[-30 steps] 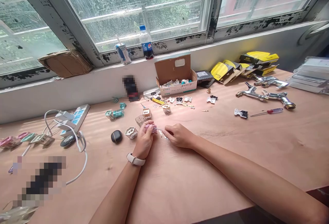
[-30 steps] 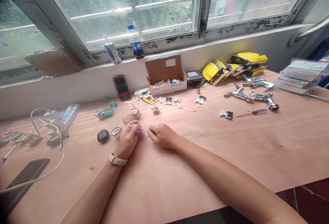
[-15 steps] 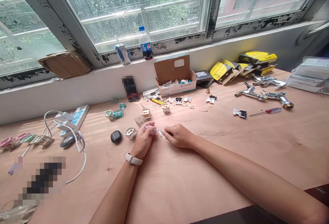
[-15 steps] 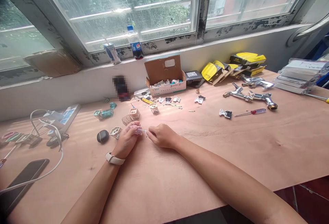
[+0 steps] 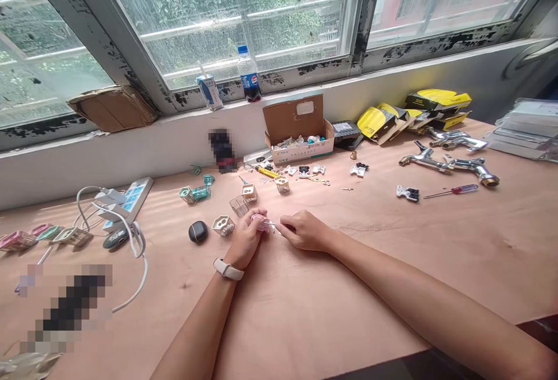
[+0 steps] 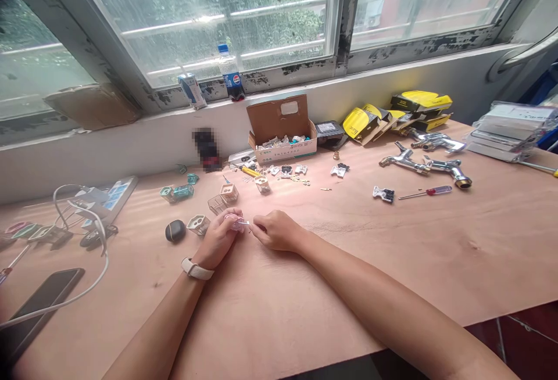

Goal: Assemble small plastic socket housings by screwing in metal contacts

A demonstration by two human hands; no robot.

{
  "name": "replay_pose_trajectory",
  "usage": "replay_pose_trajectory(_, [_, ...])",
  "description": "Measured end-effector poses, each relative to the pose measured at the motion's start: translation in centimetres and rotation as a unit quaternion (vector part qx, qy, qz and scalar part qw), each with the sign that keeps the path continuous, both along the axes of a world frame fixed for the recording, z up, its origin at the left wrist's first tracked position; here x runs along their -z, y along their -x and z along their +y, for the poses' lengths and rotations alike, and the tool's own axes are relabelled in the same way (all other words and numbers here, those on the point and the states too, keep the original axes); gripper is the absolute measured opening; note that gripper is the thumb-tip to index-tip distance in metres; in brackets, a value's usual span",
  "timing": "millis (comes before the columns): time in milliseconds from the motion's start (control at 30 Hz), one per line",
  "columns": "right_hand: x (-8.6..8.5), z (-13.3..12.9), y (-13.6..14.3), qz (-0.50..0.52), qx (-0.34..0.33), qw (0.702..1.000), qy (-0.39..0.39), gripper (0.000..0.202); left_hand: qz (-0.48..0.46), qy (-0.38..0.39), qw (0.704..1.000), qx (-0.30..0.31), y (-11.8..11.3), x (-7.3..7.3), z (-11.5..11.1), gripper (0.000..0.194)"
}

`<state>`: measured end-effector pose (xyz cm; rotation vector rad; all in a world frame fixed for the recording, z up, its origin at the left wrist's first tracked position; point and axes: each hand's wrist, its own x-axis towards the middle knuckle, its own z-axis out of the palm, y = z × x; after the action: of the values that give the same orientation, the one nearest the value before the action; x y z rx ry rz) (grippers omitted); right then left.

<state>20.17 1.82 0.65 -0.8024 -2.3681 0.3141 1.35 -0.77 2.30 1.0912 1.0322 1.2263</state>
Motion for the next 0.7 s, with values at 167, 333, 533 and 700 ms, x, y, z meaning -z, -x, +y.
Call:
replay_pose_trajectory(167, [0.06, 0.05, 0.06, 0.007, -0.004, 1.0, -0.01, 0.033, 0.006, -0.003, 1.0, -0.002, -0.01, 0.1, 0.12, 0.027])
replay_pose_trajectory(333, [0.05, 0.1, 0.12, -0.004, 0.011, 1.0, 0.003, 0.032, 0.049, -0.013, 0.999, 0.008, 0.27, -0.06, 0.12, 0.027])
replay_pose_trajectory(533, [-0.02, 0.26, 0.09, -0.001, 0.024, 0.999, 0.026, 0.032, 0.075, -0.015, 0.997, -0.016, 0.6, -0.48, -0.11, 0.03])
replay_pose_trajectory(700, [0.13, 0.32, 0.16, 0.013, 0.026, 0.999, 0.03, 0.033, 0.031, 0.003, 0.999, -0.015, 0.51, -0.44, -0.07, 0.035])
